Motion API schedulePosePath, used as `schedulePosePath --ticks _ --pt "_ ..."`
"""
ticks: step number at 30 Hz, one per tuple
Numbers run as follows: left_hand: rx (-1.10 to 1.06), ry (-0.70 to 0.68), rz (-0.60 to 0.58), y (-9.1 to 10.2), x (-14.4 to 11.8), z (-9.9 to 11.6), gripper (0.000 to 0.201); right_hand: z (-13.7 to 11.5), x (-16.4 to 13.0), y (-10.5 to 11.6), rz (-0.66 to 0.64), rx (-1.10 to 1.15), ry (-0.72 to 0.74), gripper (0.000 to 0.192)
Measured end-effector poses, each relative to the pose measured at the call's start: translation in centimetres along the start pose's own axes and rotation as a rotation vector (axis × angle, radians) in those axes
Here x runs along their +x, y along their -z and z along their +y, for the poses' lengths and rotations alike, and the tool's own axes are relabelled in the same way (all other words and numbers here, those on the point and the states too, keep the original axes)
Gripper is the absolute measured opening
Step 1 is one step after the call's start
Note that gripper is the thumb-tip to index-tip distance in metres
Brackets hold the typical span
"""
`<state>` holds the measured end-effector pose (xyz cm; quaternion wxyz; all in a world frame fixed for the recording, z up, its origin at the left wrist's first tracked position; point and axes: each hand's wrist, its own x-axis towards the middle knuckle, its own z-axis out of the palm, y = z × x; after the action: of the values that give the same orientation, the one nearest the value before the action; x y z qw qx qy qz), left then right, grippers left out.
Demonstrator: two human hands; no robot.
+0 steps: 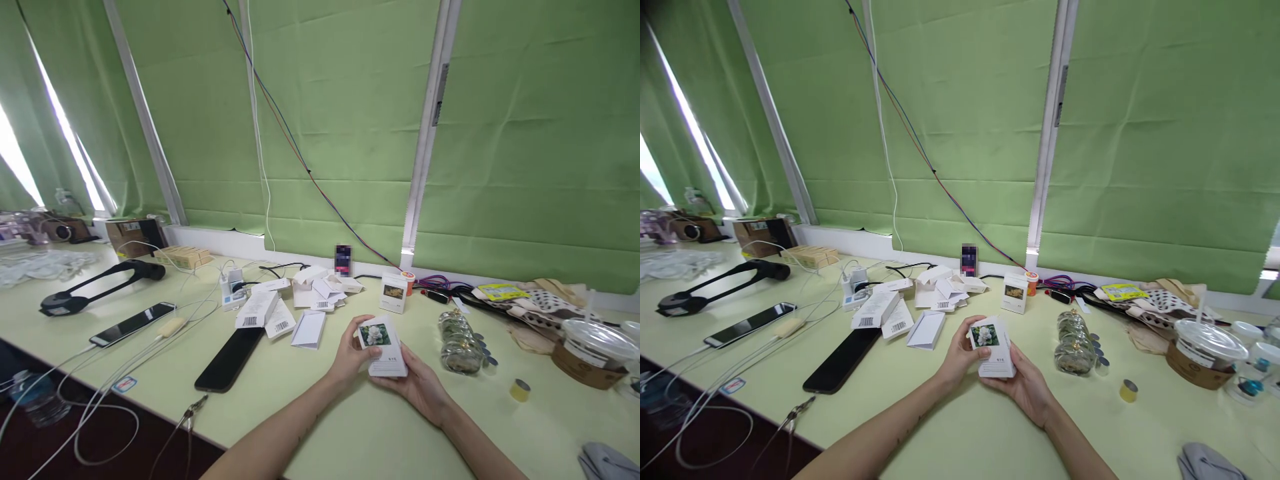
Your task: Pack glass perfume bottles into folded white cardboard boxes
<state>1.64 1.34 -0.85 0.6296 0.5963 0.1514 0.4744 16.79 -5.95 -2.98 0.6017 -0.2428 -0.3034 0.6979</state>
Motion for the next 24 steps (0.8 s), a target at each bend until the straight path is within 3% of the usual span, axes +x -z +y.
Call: schedulePosePath --ticks 8,13,16,20,22,24 --pt "0.089 0.063 0.105 0.1 0.3 -0.1 0.062 0.0 0.5 0.0 0.076 -0.265 0.057 0.047" --pt "0.08 0.125 0.089 0.2 0.5 -0.3 0.057 0.2 0.4 0.0 0.182 -0.353 0.112 0.04" --pt "0.036 0.183 0.012 0.4 0.6 -0.4 0.067 0.5 0.4 0.0 0.252 -0.276 0.147 0.04" --pt "-0.02 0.253 -0.189 1.1 0.8 -0.5 0.115 0.6 0.6 0.1 0.263 -0.197 0.21 0.04" --pt "-0.029 0.337 -0.279 1.6 0.9 -0.5 0.115 0.5 0.6 0.1 0.217 -0.199 0.22 0.039" --pt "-0.059 0.389 -0.33 2.1 0.9 -0.6 0.103 0.4 0.6 0.1 0.177 -0.226 0.23 0.041"
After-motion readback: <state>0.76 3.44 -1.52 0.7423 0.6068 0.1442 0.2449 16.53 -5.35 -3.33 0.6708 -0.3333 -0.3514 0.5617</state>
